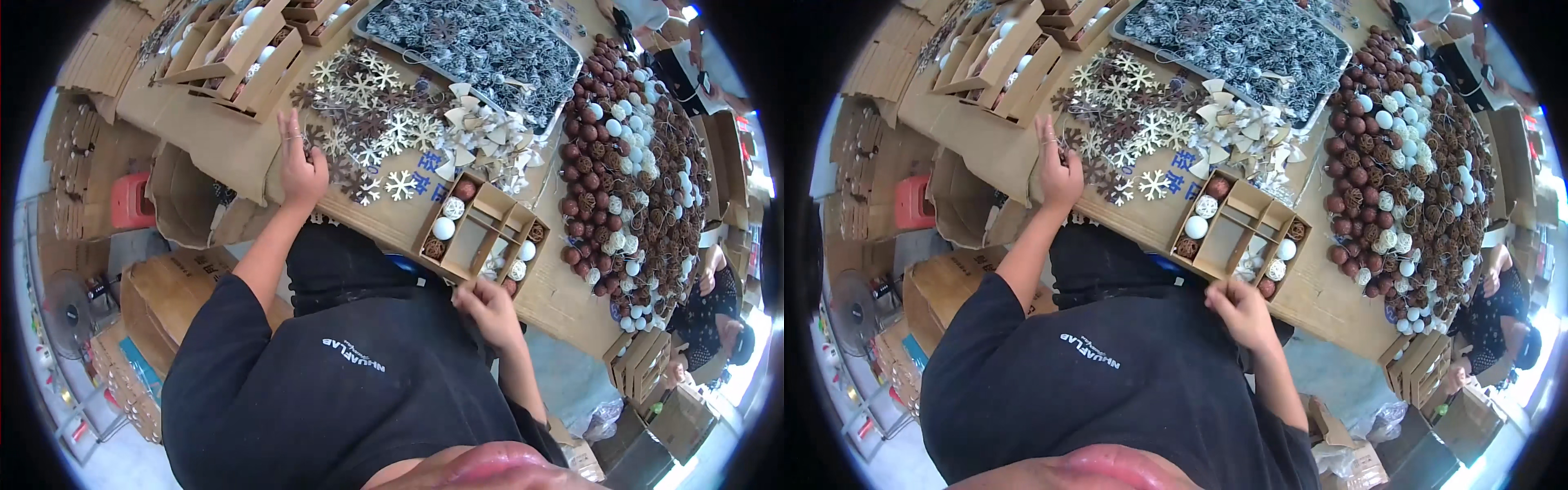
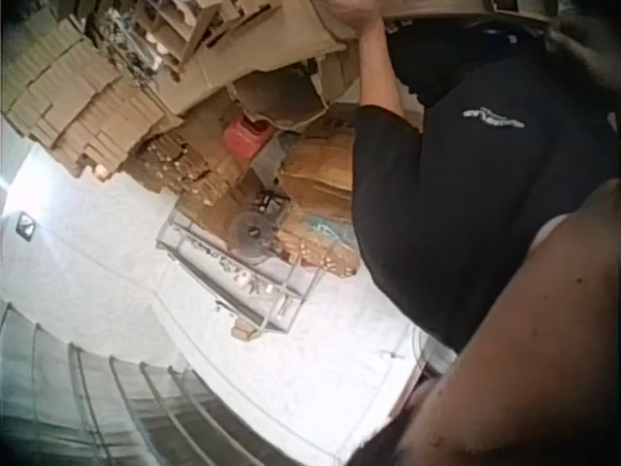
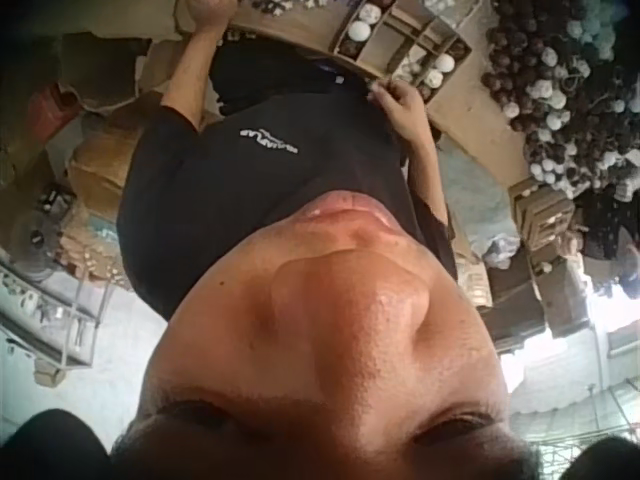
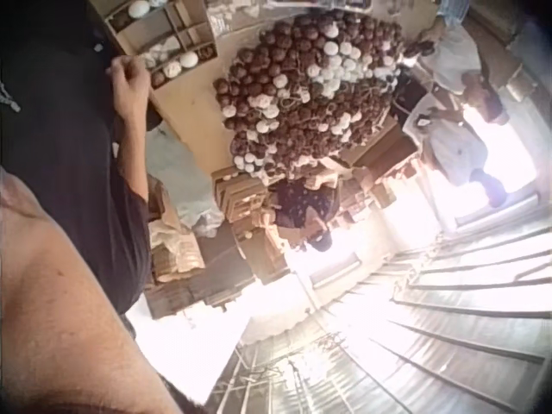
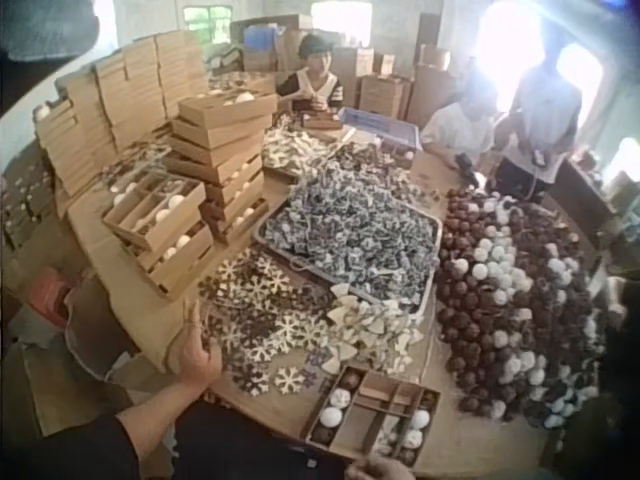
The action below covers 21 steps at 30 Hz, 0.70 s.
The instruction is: Packing decorative items like pinecones and snowflakes into wooden storage boxes.
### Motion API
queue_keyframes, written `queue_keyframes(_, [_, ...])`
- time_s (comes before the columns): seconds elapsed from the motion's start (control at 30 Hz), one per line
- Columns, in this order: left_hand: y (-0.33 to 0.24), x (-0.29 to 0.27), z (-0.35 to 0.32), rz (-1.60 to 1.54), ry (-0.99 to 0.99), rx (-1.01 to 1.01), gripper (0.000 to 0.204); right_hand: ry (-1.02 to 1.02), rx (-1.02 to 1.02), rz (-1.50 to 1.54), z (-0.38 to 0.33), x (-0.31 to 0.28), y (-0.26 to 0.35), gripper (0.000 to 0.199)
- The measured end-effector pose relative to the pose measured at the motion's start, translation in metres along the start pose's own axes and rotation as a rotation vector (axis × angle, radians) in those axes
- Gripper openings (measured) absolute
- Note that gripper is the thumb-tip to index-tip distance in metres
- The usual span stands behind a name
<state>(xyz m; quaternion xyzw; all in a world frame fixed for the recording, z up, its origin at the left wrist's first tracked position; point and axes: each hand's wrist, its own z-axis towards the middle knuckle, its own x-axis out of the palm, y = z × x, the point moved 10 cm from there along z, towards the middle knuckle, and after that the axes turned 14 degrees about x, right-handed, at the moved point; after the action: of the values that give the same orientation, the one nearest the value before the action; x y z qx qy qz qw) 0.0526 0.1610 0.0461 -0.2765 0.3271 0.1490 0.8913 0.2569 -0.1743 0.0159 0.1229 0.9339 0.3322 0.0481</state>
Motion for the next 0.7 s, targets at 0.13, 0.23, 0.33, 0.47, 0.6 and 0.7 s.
queue_keyframes(0.13, [0.007,-0.009,-0.008,0.008,-0.022,-0.029,0.072,-0.183,-0.287,-0.345,0.029,0.03,0.131,0.02])
queue_keyframes(0.23, [0.003,-0.007,-0.004,-0.04,-0.062,-0.028,0.069,-0.402,-0.47,-0.511,0.077,0.054,0.201,0.026])
queue_keyframes(0.33, [-0.002,-0.002,0.0,-0.081,-0.064,-0.052,0.069,-0.692,-0.47,-0.659,0.147,0.058,0.222,0.031])
queue_keyframes(0.47, [0.007,-0.007,-0.007,-0.072,-0.063,-0.082,0.07,-0.745,-0.757,-0.598,0.159,0.057,0.241,0.02])
queue_keyframes(0.6, [0.011,-0.009,-0.009,-0.085,-0.09,-0.089,0.07,-0.44,-0.699,-0.077,0.127,0.034,0.252,0.017])
queue_keyframes(0.7, [0.012,-0.012,-0.009,-0.064,-0.102,-0.072,0.069,-0.157,-0.647,0.197,0.102,0.033,0.267,0.017])
